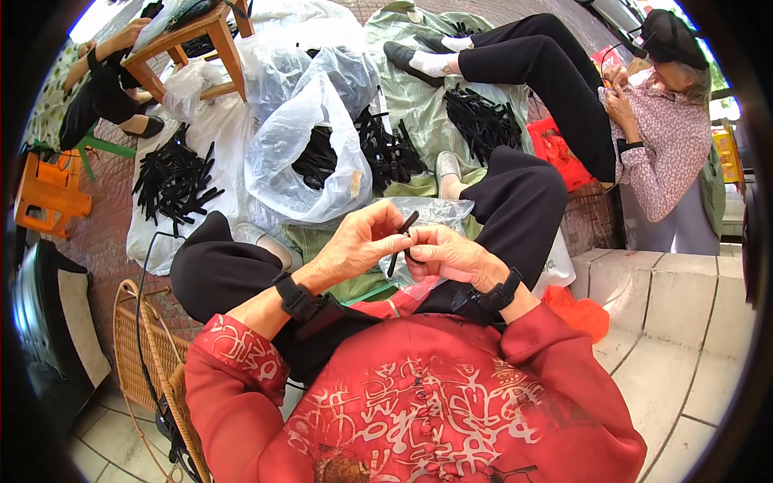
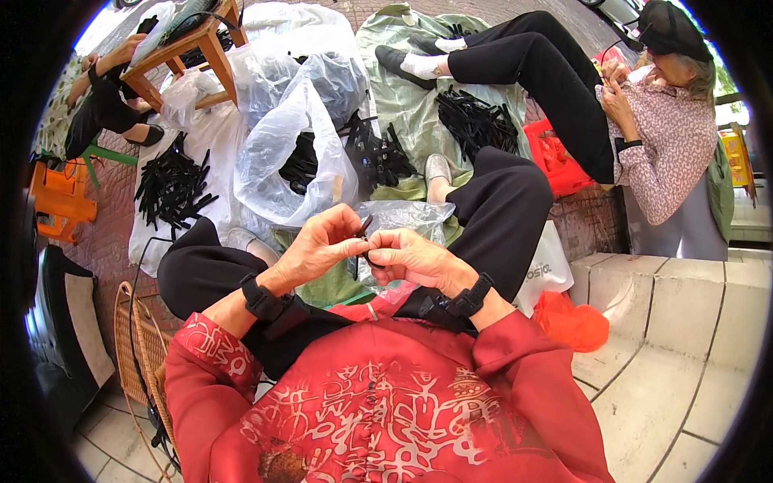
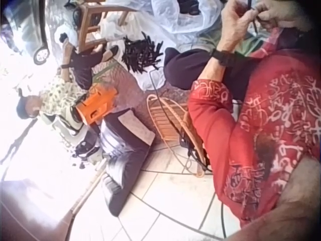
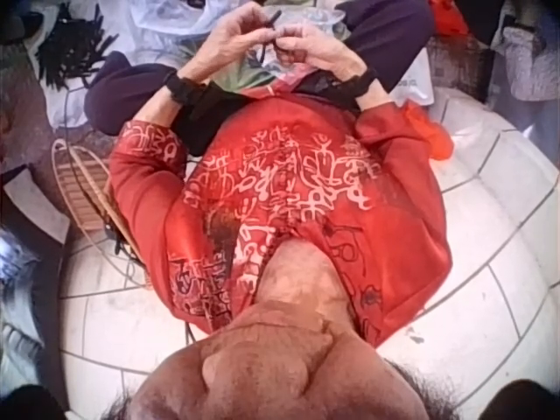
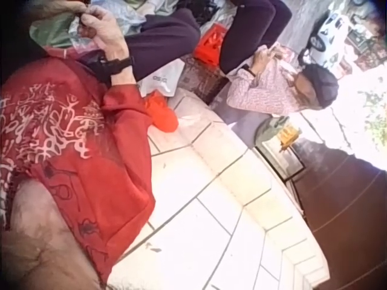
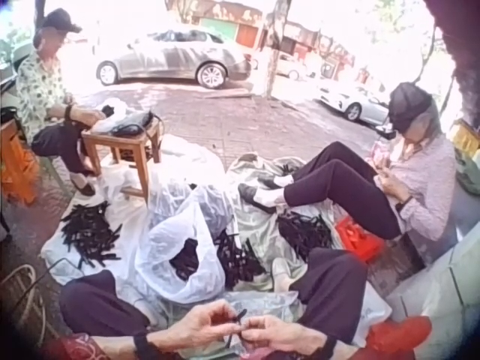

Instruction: Sorting and assembling black plastic/nylon straps in an outdoor workspace.

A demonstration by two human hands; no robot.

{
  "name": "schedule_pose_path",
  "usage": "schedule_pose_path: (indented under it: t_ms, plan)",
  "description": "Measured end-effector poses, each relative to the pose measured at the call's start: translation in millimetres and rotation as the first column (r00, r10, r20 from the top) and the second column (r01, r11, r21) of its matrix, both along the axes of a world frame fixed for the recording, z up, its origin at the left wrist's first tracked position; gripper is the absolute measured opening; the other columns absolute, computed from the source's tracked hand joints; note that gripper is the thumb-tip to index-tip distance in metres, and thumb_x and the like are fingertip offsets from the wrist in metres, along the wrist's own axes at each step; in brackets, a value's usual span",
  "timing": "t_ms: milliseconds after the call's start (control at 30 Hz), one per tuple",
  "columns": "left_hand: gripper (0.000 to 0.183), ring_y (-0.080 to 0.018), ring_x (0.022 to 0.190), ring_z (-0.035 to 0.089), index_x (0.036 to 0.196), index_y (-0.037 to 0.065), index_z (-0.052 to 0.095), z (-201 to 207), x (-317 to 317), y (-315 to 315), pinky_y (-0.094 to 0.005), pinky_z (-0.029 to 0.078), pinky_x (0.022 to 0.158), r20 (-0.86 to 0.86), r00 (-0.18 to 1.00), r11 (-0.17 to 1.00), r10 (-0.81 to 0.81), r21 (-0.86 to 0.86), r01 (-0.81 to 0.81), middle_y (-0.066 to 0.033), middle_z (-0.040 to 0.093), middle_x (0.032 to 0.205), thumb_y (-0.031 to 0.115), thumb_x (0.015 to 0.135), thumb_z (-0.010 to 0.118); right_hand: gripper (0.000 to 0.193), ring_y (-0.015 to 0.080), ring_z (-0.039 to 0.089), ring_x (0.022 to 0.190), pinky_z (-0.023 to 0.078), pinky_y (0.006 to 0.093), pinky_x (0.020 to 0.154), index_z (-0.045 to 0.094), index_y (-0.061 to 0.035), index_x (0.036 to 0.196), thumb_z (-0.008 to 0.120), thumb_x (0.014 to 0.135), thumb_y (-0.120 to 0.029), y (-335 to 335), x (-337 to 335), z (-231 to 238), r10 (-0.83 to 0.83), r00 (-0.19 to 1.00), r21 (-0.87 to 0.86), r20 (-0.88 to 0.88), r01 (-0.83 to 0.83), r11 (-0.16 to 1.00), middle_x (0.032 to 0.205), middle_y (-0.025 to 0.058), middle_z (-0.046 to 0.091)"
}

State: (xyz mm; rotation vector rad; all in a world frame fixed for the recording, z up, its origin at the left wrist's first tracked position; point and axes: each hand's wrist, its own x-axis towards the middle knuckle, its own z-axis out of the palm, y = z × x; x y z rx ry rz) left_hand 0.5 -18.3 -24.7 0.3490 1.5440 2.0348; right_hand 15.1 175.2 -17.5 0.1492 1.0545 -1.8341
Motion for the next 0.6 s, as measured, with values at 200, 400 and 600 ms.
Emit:
schedule_pose_path:
  t_ms: [200, 400, 600]
  plan:
    - [0.021, -0.0109, 0.066, 0.057, 0.085, 0.004, 0.044, 1, -2, -6, -0.0251, 0.05, 0.059, 0.251, 0.946, 0.953, -0.207, 0.271, 0.137, -0.0014, 0.05, 0.075, 0.001, 0.074, 0.062, 0.011, 0.0112, 0.052, 0.058, 0.045, 0.0247, 0.056, 0.052, -0.0041, 0.086, 0.056, 0.081, -0.013, -3, -1, 7, -0.073, 0.997, 0.124, -0.028, 0.076, 0.989, 0.071, 0.0014, 0.054]
    - [0.014, -0.0126, 0.053, 0.057, 0.078, 0.002, 0.047, 12, -5, -7, -0.0248, 0.049, 0.049, 0.392, 0.877, 0.96, -0.278, 0.114, 0.254, -0.0045, 0.054, 0.066, 0.001, 0.075, 0.061, 0.01, 0.0117, 0.051, 0.056, 0.044, 0.0263, 0.053, 0.052, 0.0, 0.086, 0.054, 0.08, -0.008, -3, 3, 5, -0.277, 0.959, -0.044, 0.065, 0.28, 0.959, 0.069, 0.0054, 0.053]
    - [0.016, -0.0122, 0.051, 0.057, 0.071, 0.003, 0.045, 13, 0, -4, -0.0228, 0.047, 0.044, 0.395, 0.855, 0.942, -0.336, 0.125, 0.312, -0.0043, 0.054, 0.062, 0.003, 0.077, 0.059, 0.009, 0.0103, 0.048, 0.051, 0.041, 0.0248, 0.047, 0.054, 0.0006, 0.082, 0.055, 0.08, -0.007, 1, 0, 15, -0.369, 0.929, -0.025, -0.035, 0.368, 0.929, 0.065, 0.0049, 0.052]
